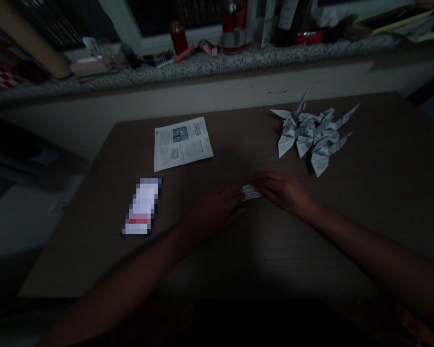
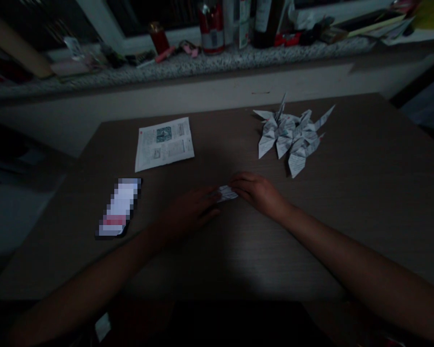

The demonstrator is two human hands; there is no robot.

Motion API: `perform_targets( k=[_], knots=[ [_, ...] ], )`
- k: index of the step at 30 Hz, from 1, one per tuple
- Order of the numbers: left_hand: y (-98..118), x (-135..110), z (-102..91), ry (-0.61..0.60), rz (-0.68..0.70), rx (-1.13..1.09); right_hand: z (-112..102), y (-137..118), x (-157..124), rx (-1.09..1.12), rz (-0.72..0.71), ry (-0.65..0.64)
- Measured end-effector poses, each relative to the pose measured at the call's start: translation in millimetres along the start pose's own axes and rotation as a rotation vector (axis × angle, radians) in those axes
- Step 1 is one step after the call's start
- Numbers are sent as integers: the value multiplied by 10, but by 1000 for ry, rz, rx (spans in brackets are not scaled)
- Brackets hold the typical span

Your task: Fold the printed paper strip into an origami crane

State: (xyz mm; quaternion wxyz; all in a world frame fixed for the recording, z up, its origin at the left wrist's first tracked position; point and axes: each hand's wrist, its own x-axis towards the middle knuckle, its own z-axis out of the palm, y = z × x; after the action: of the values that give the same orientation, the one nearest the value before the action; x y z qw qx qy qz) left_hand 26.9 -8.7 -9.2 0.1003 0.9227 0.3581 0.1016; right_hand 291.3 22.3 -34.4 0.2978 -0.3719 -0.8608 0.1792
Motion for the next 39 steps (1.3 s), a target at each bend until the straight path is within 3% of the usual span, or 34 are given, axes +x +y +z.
perform_targets(
  k=[25,33,39],
  knots=[
    [58,-180,49,-34,12,17,16,-3,-29,-69,-34,-14],
    [43,-167,38,-26,41,29,78,-344,-170,-271,-163,-215],
    [-33,-169,49,-40,72,20,127,-311,-220,-262,-131,-289]
  ],
)
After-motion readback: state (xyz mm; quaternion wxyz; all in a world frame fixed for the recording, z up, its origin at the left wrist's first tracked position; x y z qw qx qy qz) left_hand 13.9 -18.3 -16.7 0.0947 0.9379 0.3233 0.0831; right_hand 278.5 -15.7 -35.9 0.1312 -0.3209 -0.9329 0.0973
